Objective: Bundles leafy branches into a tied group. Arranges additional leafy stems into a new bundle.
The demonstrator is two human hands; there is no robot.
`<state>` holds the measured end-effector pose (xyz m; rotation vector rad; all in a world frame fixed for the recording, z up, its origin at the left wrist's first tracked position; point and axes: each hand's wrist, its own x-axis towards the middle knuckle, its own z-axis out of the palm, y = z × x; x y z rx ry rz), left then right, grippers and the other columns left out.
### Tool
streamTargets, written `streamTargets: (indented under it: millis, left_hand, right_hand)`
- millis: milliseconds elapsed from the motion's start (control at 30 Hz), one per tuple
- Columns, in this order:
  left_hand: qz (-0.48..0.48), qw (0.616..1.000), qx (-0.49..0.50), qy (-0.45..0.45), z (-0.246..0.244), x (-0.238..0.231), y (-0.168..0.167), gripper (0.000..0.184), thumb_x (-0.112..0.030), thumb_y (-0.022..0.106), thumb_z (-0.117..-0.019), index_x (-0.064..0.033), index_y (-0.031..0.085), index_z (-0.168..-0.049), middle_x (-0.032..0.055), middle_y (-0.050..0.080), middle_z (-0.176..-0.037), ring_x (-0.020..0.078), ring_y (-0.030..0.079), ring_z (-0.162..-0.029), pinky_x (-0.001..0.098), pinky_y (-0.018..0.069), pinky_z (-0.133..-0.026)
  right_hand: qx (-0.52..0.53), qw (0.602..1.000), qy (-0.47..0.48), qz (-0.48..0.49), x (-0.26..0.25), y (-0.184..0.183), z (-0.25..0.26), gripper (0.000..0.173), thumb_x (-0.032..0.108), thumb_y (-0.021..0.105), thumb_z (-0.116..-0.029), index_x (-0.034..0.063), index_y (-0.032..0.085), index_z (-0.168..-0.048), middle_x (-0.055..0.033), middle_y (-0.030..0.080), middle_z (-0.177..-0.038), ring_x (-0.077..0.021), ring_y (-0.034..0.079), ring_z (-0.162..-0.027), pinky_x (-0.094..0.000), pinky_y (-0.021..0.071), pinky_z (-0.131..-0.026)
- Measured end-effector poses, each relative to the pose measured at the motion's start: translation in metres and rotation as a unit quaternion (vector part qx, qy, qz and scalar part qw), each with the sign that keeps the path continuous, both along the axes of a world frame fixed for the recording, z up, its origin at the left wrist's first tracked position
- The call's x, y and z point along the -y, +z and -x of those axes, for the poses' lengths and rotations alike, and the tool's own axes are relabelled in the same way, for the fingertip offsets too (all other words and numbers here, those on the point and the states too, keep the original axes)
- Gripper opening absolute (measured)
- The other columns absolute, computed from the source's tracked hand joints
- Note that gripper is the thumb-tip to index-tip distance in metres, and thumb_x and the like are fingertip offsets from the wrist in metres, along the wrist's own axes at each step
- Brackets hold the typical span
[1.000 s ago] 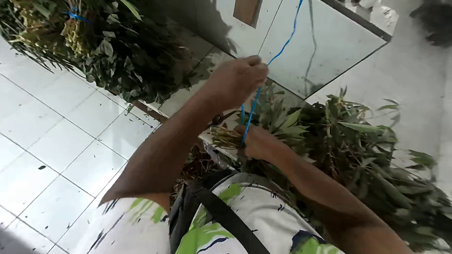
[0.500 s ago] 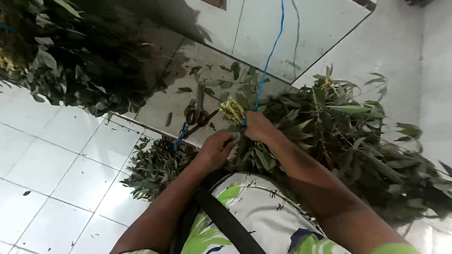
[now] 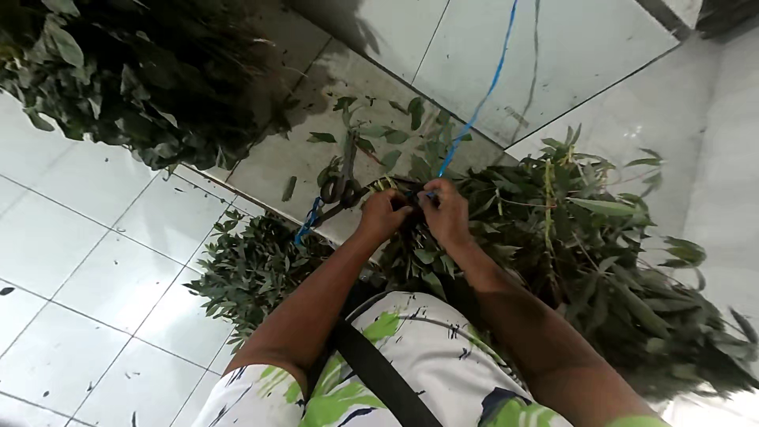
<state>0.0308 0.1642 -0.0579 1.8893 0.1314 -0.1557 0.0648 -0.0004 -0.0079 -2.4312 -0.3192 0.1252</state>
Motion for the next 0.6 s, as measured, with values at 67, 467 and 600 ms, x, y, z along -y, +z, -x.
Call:
streamTargets:
  millis: [67,467,600]
  left_hand:
    - [-0.004,1.0,0.017,0.005,-0.001,0.002,-0.003,0.018,-0.016,0.074,-0.0913,-0.0063,0.074,-0.106,0.0064,0.075,-0.097,0.017,0.072,-0.09,0.0447,0.0601,-0.087]
    - [0.01,0.996,0.081,0.041,-0.002,0.012,-0.02,0.015,-0.016,0.063,-0.0985,-0.0062,0.073,-0.103,0.0068,0.072,-0.096,0.0161,0.07,-0.088,0.0419,0.0591,-0.084]
    - [0.023,0.995,0.078,0.051,-0.003,0.013,-0.018,0.012,-0.015,0.064,-0.0976,-0.0072,0.07,-0.105,0.0062,0.07,-0.09,0.0159,0.068,-0.081,0.0411,0.0578,-0.076]
  right_hand:
    - [0.016,0.999,0.026,-0.012,-0.005,0.001,0.004,0.033,0.015,0.069,-0.0984,0.0054,0.054,-0.127,-0.0095,0.074,-0.1,-0.0235,0.074,-0.089,-0.0452,0.0629,-0.078]
    - [-0.124,0.979,0.059,-0.152,0.0,0.01,-0.009,0.053,0.013,0.07,-0.0973,0.0102,0.043,-0.143,-0.0051,0.074,-0.11,-0.018,0.072,-0.096,-0.0379,0.062,-0.079]
    - [-0.055,0.986,0.107,-0.119,-0.006,0.003,-0.007,0.044,0.012,0.073,-0.0947,0.0065,0.05,-0.133,-0.0057,0.073,-0.101,-0.0163,0.072,-0.09,-0.0371,0.0621,-0.078]
